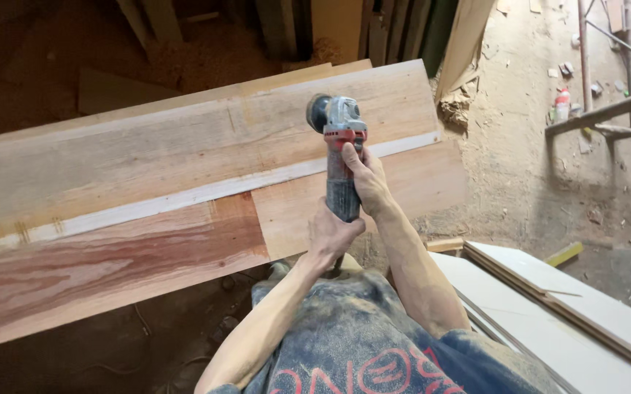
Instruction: The person uses an orbital sander to smooth the surface of a large wooden plank. They move the sander back and forth along the length of the plank, applying consistent pressure to even out the wood grain.
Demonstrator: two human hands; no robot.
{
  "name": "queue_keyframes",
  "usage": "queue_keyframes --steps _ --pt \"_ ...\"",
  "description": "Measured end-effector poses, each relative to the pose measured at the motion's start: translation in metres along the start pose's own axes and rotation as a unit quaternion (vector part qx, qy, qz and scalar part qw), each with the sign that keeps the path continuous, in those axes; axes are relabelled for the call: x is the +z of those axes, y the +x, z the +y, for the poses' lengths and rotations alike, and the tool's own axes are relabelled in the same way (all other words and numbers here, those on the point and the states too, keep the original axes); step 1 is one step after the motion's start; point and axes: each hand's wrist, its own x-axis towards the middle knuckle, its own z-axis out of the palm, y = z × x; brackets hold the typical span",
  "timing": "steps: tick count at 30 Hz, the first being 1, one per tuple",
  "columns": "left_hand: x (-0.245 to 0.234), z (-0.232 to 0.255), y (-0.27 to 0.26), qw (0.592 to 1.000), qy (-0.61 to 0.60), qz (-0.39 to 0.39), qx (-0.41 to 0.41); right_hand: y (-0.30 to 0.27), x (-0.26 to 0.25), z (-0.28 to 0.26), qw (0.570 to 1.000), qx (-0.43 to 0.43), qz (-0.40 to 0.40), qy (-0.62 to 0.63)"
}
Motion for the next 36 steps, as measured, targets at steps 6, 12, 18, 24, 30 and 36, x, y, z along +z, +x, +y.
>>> queue_keyframes --steps 6,12,18,24,30,36 --pt "0.001 -0.031 -0.002 1.0 -0.015 0.001 -0.005 0.0 0.001 0.017 0.995 0.055 -0.02 0.081" --pt "-0.016 -0.044 -0.003 0.999 -0.032 -0.008 -0.007 0.01 0.014 0.033 0.989 0.112 -0.01 0.097" --pt "-0.022 -0.049 -0.009 0.994 -0.112 0.007 0.006 0.014 0.044 0.042 0.996 0.071 0.022 -0.045" --pt "-0.032 -0.055 0.0 0.983 -0.181 0.018 0.024 0.022 0.098 0.018 0.915 0.032 -0.013 -0.401" --pt "-0.071 -0.106 0.02 0.993 0.065 -0.092 -0.038 0.034 0.108 0.018 0.87 0.044 0.004 -0.491" --pt "-0.117 -0.172 0.07 0.871 0.363 0.295 0.15 0.043 0.038 0.001 0.886 0.07 0.081 -0.45"
